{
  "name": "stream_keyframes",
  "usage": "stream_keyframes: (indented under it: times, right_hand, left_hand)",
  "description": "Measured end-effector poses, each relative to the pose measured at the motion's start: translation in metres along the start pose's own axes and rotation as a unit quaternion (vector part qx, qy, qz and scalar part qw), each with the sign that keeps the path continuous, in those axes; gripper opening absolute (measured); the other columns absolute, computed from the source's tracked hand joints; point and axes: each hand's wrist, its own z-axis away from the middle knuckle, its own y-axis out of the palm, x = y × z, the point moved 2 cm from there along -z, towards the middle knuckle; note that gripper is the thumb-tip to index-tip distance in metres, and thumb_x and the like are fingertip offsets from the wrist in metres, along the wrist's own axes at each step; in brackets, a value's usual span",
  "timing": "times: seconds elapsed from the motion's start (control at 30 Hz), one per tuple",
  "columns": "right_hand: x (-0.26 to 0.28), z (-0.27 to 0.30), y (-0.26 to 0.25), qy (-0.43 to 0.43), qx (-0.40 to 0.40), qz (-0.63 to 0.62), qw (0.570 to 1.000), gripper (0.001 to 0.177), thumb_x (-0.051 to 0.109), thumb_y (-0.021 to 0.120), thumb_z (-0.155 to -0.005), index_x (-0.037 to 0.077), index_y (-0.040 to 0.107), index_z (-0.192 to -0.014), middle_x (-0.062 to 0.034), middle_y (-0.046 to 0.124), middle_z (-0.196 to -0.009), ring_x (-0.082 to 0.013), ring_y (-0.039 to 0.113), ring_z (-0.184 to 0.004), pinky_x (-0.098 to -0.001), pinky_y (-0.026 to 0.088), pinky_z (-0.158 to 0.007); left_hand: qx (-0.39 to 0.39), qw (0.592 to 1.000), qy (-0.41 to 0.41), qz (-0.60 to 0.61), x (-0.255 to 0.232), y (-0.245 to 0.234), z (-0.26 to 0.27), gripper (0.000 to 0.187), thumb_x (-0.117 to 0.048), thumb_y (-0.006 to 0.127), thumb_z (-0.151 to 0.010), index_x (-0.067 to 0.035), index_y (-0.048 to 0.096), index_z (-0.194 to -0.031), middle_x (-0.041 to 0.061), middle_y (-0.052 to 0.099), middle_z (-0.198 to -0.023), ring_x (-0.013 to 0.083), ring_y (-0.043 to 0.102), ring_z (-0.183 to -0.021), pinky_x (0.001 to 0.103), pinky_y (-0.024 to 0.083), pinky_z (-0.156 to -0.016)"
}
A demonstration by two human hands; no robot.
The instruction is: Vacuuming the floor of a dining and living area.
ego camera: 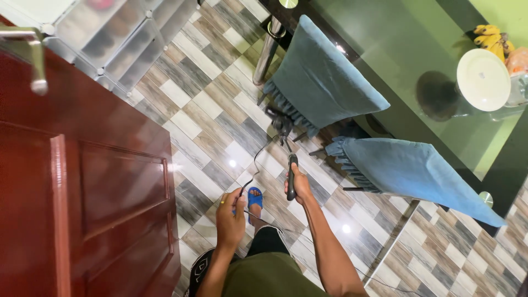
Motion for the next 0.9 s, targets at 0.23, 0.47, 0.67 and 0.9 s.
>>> stream_keyframes:
  times: [0.23,0.47,0.67,0.9]
  right_hand:
    - [0.021,0.065,0.017,0.011,0.096,0.061,0.993,0.052,0.051,0.047,-0.104,0.001,0.054,-0.092,-0.0091,0.054,-0.055,-0.0184,0.05,-0.04,-0.0319,0.043,-0.039]
    - [0.027,0.084,0.051,-0.012,0.155,0.216,0.964,0.048,0.047,0.051,-0.103,0.001,0.061,-0.093,-0.0084,0.06,-0.058,-0.0158,0.055,-0.044,-0.0298,0.046,-0.044]
    - [0.051,0.058,0.071,-0.029,0.131,0.2,0.971,0.047,0.046,0.052,-0.102,0.001,0.062,-0.091,-0.0089,0.061,-0.058,-0.0171,0.056,-0.044,-0.0309,0.048,-0.046]
    - [0.121,-0.005,0.105,-0.038,0.16,0.229,0.959,0.048,0.047,0.053,-0.102,0.001,0.062,-0.09,-0.0093,0.061,-0.058,-0.0178,0.057,-0.043,-0.0317,0.048,-0.045]
  left_hand:
    - [-0.035,0.997,-0.065,0.032,-0.001,-0.036,-0.014,0.025,-0.013,0.06,-0.098,-0.005,0.07,-0.12,0.01,0.064,-0.092,0.0182,0.07,-0.083,0.031,0.054,-0.071]
    - [-0.036,0.995,-0.028,0.086,-0.008,-0.043,-0.022,0.025,-0.008,0.061,-0.099,-0.003,0.07,-0.122,0.008,0.062,-0.092,0.0159,0.069,-0.08,0.029,0.055,-0.069]
    - [-0.052,0.993,-0.016,0.102,-0.007,-0.041,-0.054,0.026,-0.007,0.06,-0.099,0.0,0.068,-0.123,0.009,0.062,-0.094,0.0164,0.069,-0.08,0.028,0.055,-0.07]
    - [-0.058,0.998,0.017,0.024,-0.038,-0.029,-0.139,0.023,-0.009,0.06,-0.1,0.0,0.069,-0.119,0.011,0.064,-0.092,0.0198,0.069,-0.08,0.032,0.055,-0.067]
